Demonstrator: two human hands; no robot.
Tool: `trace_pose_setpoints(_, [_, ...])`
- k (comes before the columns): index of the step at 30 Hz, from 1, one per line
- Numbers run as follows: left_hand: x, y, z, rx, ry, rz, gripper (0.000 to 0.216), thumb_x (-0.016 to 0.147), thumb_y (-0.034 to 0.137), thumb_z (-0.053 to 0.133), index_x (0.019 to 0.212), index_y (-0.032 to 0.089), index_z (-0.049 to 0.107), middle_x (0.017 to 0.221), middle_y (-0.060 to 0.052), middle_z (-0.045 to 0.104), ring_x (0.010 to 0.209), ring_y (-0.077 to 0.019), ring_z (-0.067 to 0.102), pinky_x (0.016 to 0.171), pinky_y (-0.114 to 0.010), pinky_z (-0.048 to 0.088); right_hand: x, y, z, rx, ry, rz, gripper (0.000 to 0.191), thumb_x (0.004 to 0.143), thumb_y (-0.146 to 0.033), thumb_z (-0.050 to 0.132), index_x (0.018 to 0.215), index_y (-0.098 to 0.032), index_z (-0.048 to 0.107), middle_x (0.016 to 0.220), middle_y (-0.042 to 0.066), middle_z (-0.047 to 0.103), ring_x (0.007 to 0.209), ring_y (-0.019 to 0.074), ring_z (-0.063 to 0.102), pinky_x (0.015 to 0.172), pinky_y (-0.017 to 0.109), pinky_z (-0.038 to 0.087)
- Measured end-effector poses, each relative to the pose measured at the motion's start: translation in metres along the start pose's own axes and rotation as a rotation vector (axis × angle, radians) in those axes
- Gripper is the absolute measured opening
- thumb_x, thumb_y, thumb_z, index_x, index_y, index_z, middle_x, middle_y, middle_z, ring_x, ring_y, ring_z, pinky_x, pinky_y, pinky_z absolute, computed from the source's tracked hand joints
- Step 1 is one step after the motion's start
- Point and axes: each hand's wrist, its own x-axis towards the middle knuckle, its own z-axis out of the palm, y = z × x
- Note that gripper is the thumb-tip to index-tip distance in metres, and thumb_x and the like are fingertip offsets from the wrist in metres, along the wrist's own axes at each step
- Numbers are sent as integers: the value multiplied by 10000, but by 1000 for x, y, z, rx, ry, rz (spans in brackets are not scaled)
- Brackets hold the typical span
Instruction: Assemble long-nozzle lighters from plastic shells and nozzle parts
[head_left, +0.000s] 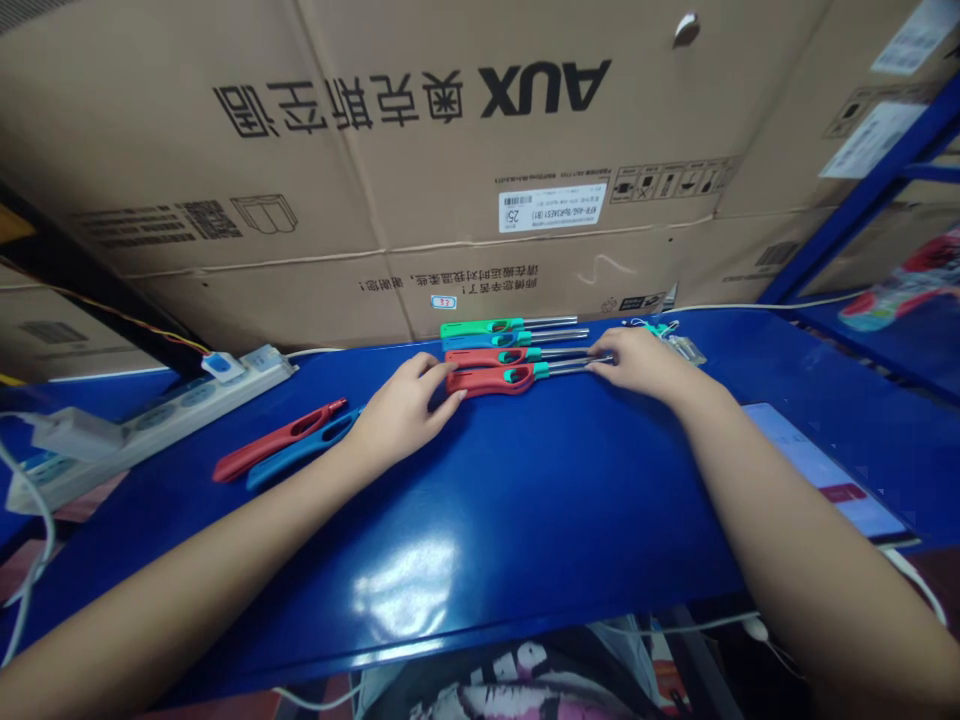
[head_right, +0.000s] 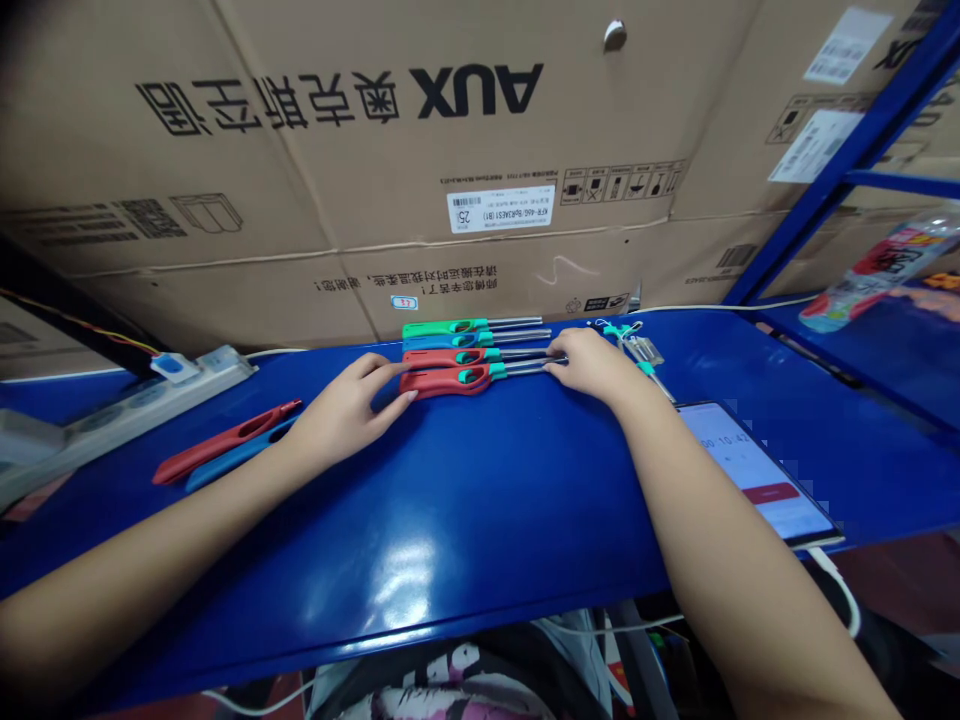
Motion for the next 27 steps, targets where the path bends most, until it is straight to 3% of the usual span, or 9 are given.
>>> trace_pose_setpoints(3, [-13, -10, -18, 72, -10, -33, 427, 990, 430, 489, 1321, 183, 599, 1231, -136, 607, 1128, -289, 615, 1023, -423, 497, -1, -1, -4, -8, 29, -5, 264, 876, -295, 638, 1028, -120, 764, 1009, 145, 754, 938, 290, 700, 882, 409, 542])
trace_pose_setpoints(6, [-27, -37, -42, 125, -77, -135, 454, 955, 499, 492, 1235, 170, 629, 1222, -138, 626, 1127, -307, 617, 1025, -436, 482, -3, -12, -10, 4, 82, -35, 279, 902, -303, 595, 1046, -124, 752, 1048, 149, 742, 971, 292, 696, 899, 415, 538])
trace_pose_setpoints(9, [-40, -70, -67, 185, -205, -391, 413, 865, 487, 545, 1101, 160, 629, 1153, -138, 648, 1078, -322, 615, 1007, -445, 469, -7, -33, -12, 73, 153, -127, 279, 950, -319, 532, 1026, -158, 747, 1067, 130, 742, 1012, 281, 689, 909, 409, 537])
trace_pose_setpoints(11, [-48, -86, -83, 187, -248, -474, 388, 813, 458, 572, 1038, 148, 631, 1103, -151, 666, 1042, -342, 620, 976, -470, 471, -9, -50, -11, 97, 182, -201, 275, 966, -316, 512, 1024, -179, 743, 1068, 115, 748, 1037, 277, 684, 910, 406, 538])
trace_pose_setpoints(14, [-57, -101, -101, 102, -322, -549, 431, 746, 467, 623, 1044, 156, 629, 1082, -135, 694, 998, -305, 650, 907, -406, 506, -12, -73, -9, 92, 181, -313, 269, 982, -290, 490, 1016, -199, 741, 1050, 93, 754, 1011, 253, 688, 901, 386, 539])
trace_pose_setpoints(17, [-66, -111, -109, -14, -383, -599, 465, 693, 435, 659, 1064, 158, 622, 1074, -116, 713, 967, -247, 673, 862, -337, 521, -15, -88, -8, 95, 169, -398, 264, 994, -268, 482, 1016, -200, 736, 1022, 82, 761, 967, 240, 691, 868, 375, 542])
trace_pose_setpoints(22, [-76, -127, -111, -99, -443, -690, 550, 618, 391, 705, 1114, 159, 656, 907, -67, 736, 826, -237, 686, 738, -325, 525, -16, -95, -8, 125, 151, -443, 251, 999, -261, 485, 995, -212, 731, 999, 67, 770, 938, 235, 691, 855, 378, 542])
trace_pose_setpoints(25, [-78, -129, -109, -140, -455, -697, 449, 578, 365, 742, 990, 190, 727, 757, -19, 732, 683, -217, 667, 645, -298, 510, -17, -94, -6, 137, 147, -449, 236, 988, -244, 495, 981, -213, 730, 999, 64, 771, 933, 230, 691, 847, 371, 544])
trace_pose_setpoints(27, [-77, -128, -108, -118, -348, -699, 335, 536, 311, 771, 851, 202, 742, 660, 8, 708, 601, -200, 637, 593, -279, 497, -17, -93, -5, 144, 147, -464, 229, 980, -232, 501, 970, -205, 729, 995, 67, 769, 929, 228, 692, 837, 366, 547])
